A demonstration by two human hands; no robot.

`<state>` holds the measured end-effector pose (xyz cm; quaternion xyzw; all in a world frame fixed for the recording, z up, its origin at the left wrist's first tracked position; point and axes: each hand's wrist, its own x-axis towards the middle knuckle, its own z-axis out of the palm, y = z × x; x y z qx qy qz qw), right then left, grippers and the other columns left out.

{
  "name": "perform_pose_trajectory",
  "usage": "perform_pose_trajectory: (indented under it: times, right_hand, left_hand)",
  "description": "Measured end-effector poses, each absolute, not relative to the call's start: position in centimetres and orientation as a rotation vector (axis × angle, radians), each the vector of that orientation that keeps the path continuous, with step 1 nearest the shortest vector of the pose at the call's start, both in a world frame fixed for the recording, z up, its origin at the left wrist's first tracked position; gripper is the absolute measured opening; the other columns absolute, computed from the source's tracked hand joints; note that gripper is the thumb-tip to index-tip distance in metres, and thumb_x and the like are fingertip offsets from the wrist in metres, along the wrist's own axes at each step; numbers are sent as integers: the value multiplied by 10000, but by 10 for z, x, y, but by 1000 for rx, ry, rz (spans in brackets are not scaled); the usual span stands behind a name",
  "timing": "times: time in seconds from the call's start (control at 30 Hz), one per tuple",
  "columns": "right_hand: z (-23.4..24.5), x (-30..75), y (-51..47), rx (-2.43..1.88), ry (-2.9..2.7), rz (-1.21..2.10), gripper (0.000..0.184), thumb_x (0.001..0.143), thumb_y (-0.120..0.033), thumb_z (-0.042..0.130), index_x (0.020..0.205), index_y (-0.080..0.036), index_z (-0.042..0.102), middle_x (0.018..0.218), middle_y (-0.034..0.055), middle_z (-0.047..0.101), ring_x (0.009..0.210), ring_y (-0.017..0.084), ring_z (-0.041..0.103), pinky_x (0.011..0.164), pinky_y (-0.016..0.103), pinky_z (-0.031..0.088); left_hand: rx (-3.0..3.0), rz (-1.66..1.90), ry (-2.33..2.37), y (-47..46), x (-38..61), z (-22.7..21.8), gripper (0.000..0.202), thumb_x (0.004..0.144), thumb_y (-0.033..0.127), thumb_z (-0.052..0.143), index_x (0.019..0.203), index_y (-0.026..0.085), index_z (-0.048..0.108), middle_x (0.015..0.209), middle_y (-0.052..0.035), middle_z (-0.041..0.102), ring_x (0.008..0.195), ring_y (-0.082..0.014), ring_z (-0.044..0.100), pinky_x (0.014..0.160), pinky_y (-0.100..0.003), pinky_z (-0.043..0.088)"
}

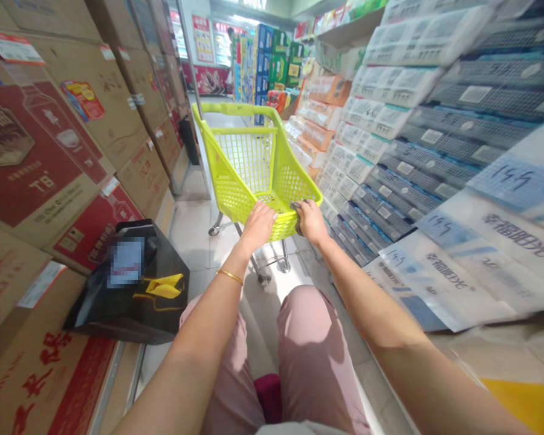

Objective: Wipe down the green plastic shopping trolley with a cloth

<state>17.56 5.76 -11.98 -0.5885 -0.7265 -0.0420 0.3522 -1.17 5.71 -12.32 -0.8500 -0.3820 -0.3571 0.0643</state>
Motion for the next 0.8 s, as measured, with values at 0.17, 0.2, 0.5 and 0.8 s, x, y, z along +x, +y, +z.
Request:
perform_pose_trajectory:
  times: [0.17, 0.2, 0.5, 0.8]
  right_hand:
    - [-120, 160, 60, -1556, -1836, -124, 353, 881, -172, 369, 1111, -111, 629, 1053, 146, 585, 990, 217, 537, 918, 354, 434]
    - [-121, 158, 60, -1560, -1836, -128, 354, 879, -171, 369, 1112, -112, 629, 1048, 145, 587, 985, 218, 538, 911, 354, 435]
    - [-121, 138, 64, -1536, -1832, -104, 376, 879, -171, 342, 1118, -125, 628, 1027, 145, 602, 975, 228, 534, 890, 373, 430]
    - [-118, 112, 68, -1539, -1820, -57, 388, 905, -208, 323, 1180, -132, 585, 1037, 161, 608, 991, 265, 533, 903, 433, 410]
  left_hand:
    - [-2533, -1078, -1217, 58, -16, -125, 252, 931, 207, 385, 785, 170, 588, 799, -51, 586, 937, -207, 547, 1094, -472, 345]
    - [-2530, -1065, -1222, 58, -17, -125, 245, 925, 200, 395, 785, 172, 594, 798, -53, 590, 944, -210, 551, 1096, -476, 345]
    - [-2551, -868, -1306, 60, -31, -109, 247, 860, 111, 428, 827, 175, 665, 815, -73, 661, 969, -218, 587, 1110, -472, 335]
    - [-2454, -679, -1466, 70, -35, -109, 299, 854, 44, 411, 990, 157, 652, 951, -97, 687, 984, -208, 599, 1008, -394, 426]
